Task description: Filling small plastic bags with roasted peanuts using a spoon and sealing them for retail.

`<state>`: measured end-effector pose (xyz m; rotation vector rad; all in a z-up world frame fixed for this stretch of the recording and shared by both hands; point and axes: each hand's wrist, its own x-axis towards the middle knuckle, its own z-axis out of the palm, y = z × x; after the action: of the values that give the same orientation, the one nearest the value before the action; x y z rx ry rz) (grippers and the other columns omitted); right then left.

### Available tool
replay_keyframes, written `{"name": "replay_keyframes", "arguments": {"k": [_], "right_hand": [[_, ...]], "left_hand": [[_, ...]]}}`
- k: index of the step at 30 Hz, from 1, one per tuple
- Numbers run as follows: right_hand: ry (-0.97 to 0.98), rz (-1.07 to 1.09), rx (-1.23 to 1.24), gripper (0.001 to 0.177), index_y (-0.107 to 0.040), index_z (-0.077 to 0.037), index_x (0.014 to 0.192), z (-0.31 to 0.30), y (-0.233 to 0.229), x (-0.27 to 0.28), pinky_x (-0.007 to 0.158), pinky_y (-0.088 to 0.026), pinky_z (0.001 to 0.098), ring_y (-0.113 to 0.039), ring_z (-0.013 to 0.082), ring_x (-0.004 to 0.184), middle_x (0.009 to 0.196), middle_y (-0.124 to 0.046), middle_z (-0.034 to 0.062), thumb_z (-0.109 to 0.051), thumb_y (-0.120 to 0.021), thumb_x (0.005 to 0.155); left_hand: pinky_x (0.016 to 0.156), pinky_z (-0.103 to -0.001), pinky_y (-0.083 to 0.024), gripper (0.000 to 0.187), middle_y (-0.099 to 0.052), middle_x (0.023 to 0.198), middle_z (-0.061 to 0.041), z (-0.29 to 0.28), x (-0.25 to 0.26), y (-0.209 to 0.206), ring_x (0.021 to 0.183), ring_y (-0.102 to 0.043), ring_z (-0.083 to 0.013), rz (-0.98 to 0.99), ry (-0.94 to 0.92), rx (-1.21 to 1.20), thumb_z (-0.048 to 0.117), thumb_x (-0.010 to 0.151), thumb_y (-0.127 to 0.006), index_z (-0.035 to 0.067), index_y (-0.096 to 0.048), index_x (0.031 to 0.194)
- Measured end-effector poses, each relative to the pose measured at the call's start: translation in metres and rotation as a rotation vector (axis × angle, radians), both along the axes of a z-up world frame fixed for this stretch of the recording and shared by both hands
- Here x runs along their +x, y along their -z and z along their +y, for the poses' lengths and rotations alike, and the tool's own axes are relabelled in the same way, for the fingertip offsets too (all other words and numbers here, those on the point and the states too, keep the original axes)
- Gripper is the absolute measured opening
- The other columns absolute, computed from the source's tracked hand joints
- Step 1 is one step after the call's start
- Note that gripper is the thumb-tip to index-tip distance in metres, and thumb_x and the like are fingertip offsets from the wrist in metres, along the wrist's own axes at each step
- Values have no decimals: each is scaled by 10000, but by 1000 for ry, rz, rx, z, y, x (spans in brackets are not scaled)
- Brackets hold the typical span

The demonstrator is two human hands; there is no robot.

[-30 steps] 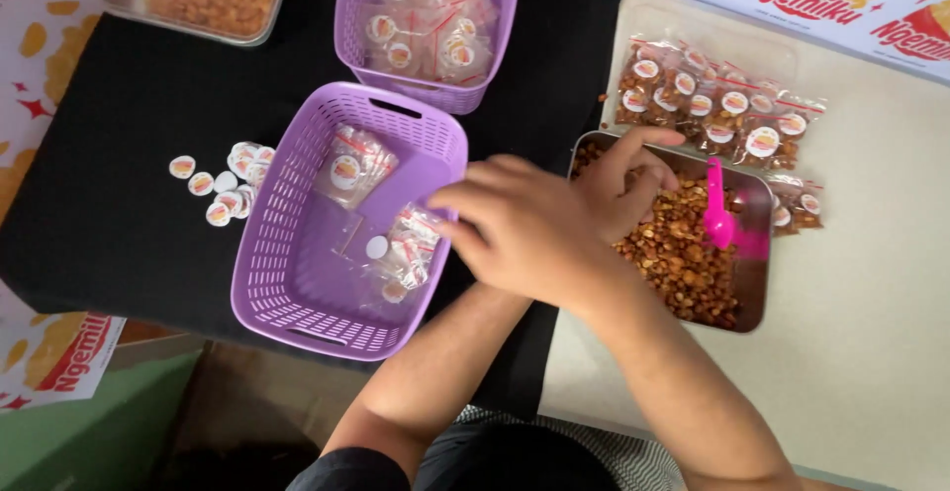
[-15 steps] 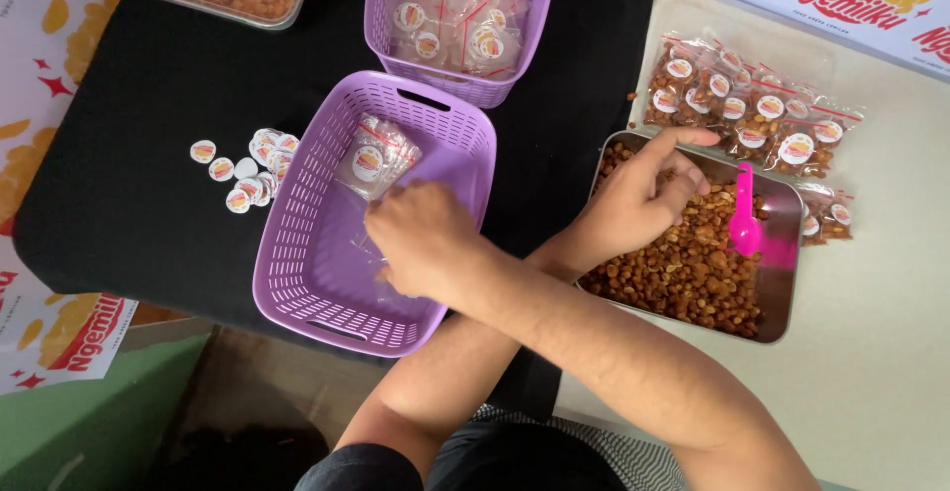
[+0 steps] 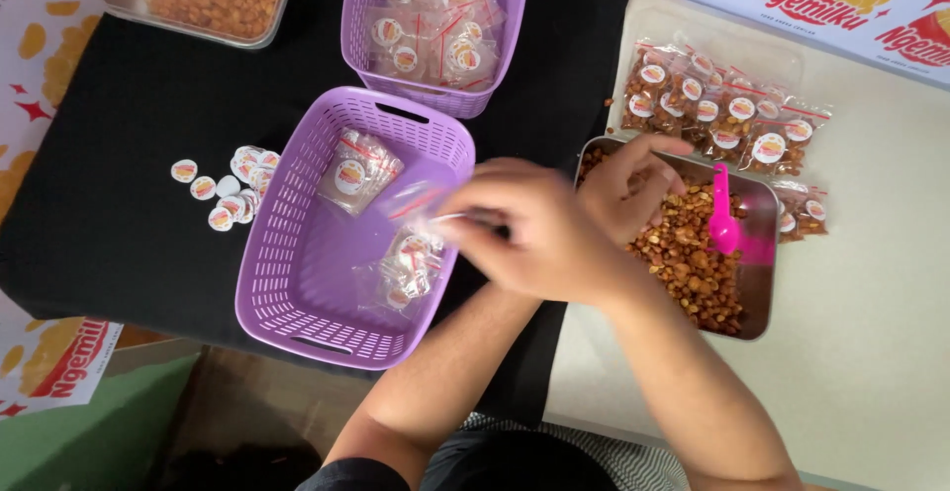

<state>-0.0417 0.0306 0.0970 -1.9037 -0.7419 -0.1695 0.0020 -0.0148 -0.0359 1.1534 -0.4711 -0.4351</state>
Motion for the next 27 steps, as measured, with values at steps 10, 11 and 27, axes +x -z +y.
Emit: {"name": "replay_keyframes", "arguments": {"k": [10, 11, 27], "right_hand": [[649, 128, 167, 163, -693, 40, 1001, -219, 109, -16, 602, -531, 234, -626, 91, 684, 716, -639, 106, -104, -736, 1063], [684, 127, 145, 153, -698, 13, 971, -220, 114, -17, 596, -528, 229, -635, 92, 680, 711, -645, 87, -108, -761, 1041], [1164, 95, -570, 213, -789, -94, 955, -252, 105, -41, 675, -542, 448, -704, 344, 716, 670, -683, 93, -289, -848, 894]], "left_hand": [[500, -284, -630, 523, -751, 925, -175, -7, 3, 5, 677, -723, -181, 132, -73, -234, 439, 1119, -433, 10, -732, 1127], [538, -309, -643, 428, -756, 949, -165, -11, 4, 13, 725, -739, -203, 97, -84, -175, 398, 1084, -532, 30, -748, 1125], [650, -294, -668, 202, -765, 857, -160, -7, -11, -16, 750, -733, -169, 18, -121, 5, 94, 933, -757, -15, -752, 1104]]}}
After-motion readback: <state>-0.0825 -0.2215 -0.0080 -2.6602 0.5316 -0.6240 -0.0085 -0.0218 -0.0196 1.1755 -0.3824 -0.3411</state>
